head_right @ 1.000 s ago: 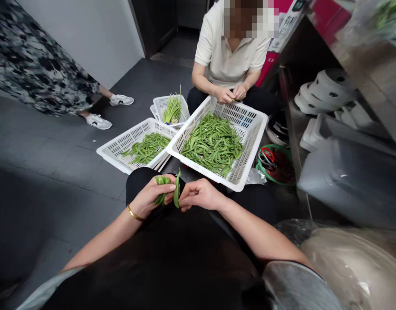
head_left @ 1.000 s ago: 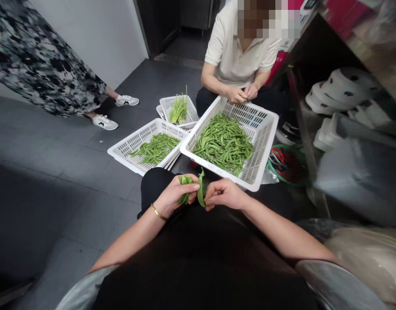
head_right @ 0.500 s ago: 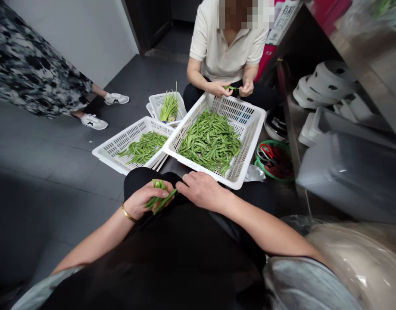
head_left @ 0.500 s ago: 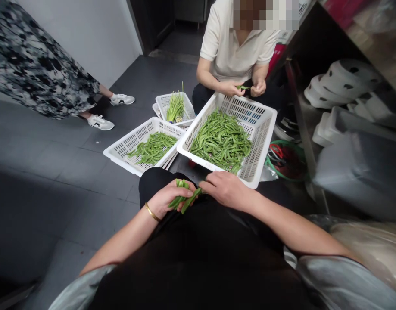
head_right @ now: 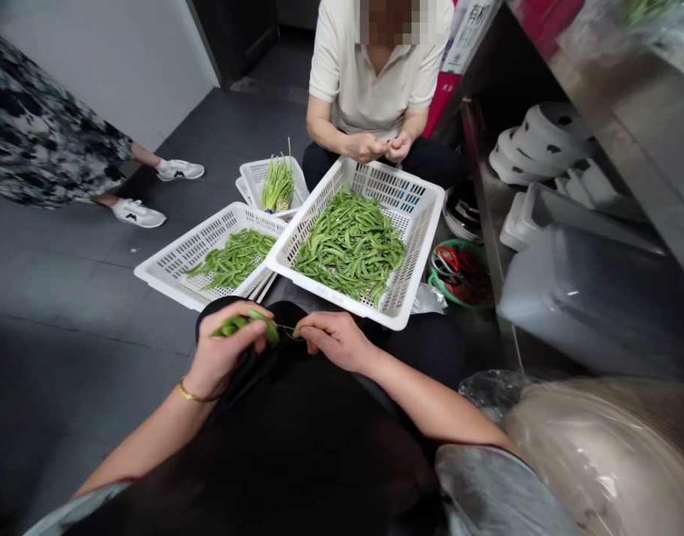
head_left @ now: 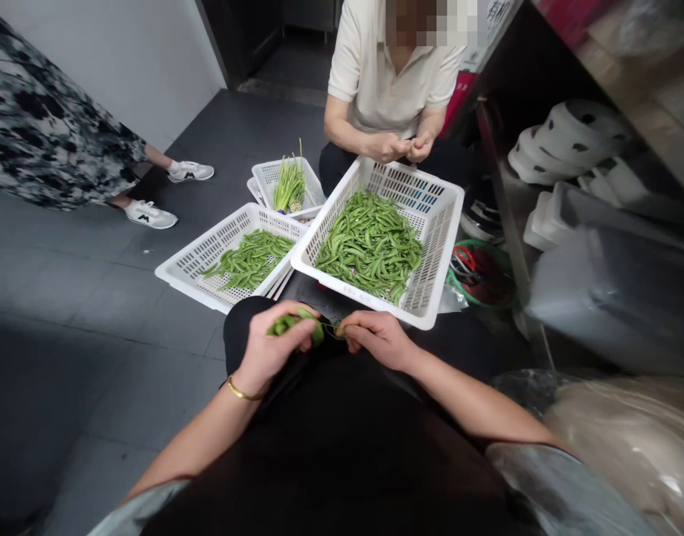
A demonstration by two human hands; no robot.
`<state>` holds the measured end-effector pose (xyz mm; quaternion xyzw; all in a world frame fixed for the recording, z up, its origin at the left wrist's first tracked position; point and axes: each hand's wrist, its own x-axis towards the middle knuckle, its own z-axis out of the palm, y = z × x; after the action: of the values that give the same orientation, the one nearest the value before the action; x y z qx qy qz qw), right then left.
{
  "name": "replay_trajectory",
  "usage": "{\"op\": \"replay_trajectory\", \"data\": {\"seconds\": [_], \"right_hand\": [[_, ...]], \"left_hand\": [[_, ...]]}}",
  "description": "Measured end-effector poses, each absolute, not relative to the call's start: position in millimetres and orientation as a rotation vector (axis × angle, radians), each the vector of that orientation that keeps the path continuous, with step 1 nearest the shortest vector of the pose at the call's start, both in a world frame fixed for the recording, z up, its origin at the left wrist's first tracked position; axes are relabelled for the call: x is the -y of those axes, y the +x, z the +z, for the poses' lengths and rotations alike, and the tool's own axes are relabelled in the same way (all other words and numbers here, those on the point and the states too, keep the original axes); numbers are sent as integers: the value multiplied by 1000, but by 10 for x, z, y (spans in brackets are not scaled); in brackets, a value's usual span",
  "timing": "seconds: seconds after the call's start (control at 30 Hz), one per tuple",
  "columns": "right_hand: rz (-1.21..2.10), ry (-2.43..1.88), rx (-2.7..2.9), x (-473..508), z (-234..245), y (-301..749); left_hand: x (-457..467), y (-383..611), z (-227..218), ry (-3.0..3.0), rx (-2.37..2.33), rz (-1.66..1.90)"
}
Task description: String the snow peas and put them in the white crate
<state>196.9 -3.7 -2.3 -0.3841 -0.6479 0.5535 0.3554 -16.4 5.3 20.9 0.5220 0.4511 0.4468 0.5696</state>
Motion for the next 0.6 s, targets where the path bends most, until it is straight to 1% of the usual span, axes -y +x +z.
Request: {"op": "replay_trajectory", "data": {"seconds": [0.1,0.2,0.27,0.3,0.33,0.37,0.43,0.5,0.6], "right_hand": [[1400,-1086,1865,-7,-39,2218],[1452,-1220,2235,-263,-10,2498],[1302,-1491,2480,-549,-60,2586],[1150,-1656,2569,-710,-120,2589],[910,-1869,2673,-871,-203,2570],[798,-1994,2700,-1022,-302,2536],[718,-2100,2745,-1268,-514,2455],[716,-2111,2783,-1416,-671,2410],[667,-2085,2815,-1454,-672,2451]], "left_hand": [[-259,-397,144,705,-995,1363],[-444,-660,70,331,-898,1398],[-494,-745,8,206,-928,1363],[-498,-751,-22,171,-957,1342],[-492,-735,-48,154,-981,1319],[-480,-704,-67,150,-993,1290],[-449,-619,-80,173,-977,1235],[-422,-541,-64,220,-910,1173],[-392,-452,-37,325,-801,1014]]}}
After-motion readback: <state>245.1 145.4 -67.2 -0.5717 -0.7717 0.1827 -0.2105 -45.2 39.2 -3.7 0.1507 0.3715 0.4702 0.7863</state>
